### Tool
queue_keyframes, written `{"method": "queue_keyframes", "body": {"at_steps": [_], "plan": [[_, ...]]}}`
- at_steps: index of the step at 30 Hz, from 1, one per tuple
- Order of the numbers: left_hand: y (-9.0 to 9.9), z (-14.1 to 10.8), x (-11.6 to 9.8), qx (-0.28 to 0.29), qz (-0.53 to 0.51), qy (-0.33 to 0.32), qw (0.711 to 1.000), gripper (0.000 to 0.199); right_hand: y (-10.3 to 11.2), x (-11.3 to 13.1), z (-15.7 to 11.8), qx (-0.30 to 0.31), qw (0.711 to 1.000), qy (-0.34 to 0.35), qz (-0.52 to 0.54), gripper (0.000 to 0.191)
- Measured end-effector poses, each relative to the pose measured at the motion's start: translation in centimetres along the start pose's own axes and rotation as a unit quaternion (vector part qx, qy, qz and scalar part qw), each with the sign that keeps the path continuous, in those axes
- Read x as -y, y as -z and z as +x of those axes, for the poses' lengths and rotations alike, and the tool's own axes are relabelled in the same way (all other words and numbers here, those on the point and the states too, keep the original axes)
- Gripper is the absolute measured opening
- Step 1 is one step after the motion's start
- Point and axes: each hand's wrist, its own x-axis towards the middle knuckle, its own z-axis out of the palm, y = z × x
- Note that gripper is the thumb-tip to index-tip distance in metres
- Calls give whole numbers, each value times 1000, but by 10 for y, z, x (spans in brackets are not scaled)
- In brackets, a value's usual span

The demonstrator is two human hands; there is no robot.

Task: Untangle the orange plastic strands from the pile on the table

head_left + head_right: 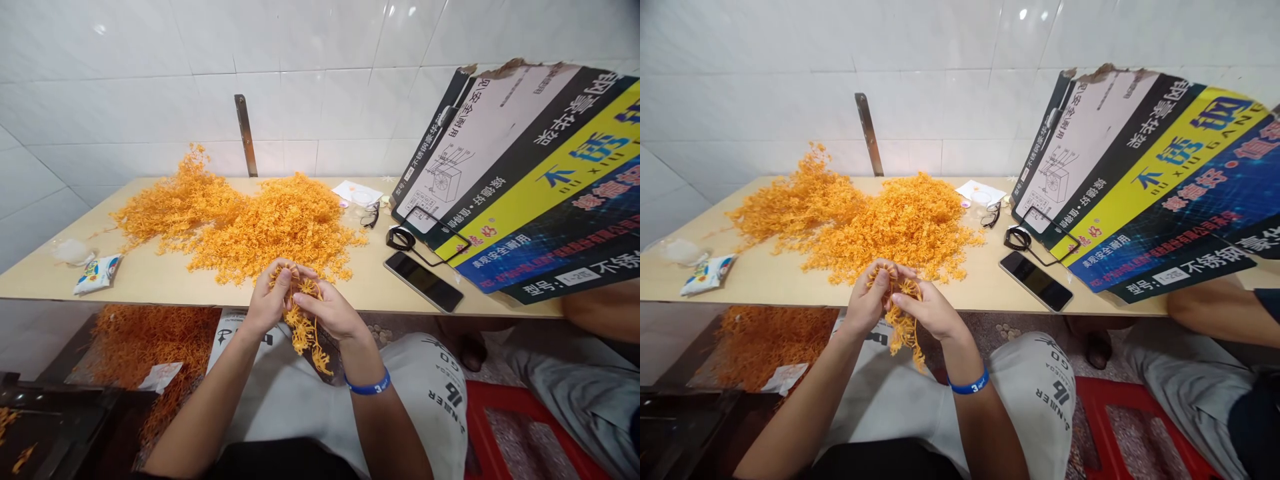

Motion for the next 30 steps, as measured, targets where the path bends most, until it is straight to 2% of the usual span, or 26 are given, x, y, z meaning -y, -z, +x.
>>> {"method": "queue_keyframes", "body": {"at_steps": [3,5,9,10,12,14,16,18,19,20,22,24,26,28,30], "plan": [[0,2,5,1,-20,2,1000,37,0,-6,2,1,998,-15,-55,29],[-1,3,6,16,-28,28,999,39,-3,-13,5,-31,996,-10,-80,33],[-2,8,3,-34,-121,107,986,34,-10,-21,10,-98,985,51,-131,32],[0,12,0,-52,-153,129,978,30,-11,-20,10,-94,982,62,-151,32],[8,24,-8,-91,-206,162,961,24,-12,-14,7,-41,980,61,-183,39],[20,42,-16,-152,-230,140,951,27,-11,-6,3,17,982,45,-180,44],[30,62,-20,-203,-171,68,962,29,-8,0,0,16,989,42,-143,43],[31,82,-19,-193,22,-4,981,31,-2,1,1,-44,993,50,-94,39],[29,92,-16,-168,158,-30,973,30,1,1,2,-72,994,50,-71,36],[25,100,-13,-132,295,-45,945,26,6,1,4,-93,993,47,-52,32],[15,114,-7,-65,508,-62,857,18,14,1,7,-111,993,35,-31,25],[7,125,-1,-8,616,-71,784,34,21,2,8,-109,994,22,-21,24],[4,133,4,42,666,-91,739,51,26,3,8,-98,995,16,-15,29],[5,137,8,61,693,-124,708,50,30,3,6,-80,996,23,-15,34],[7,138,11,57,699,-153,696,43,33,4,5,-68,997,36,-22,37]]}}
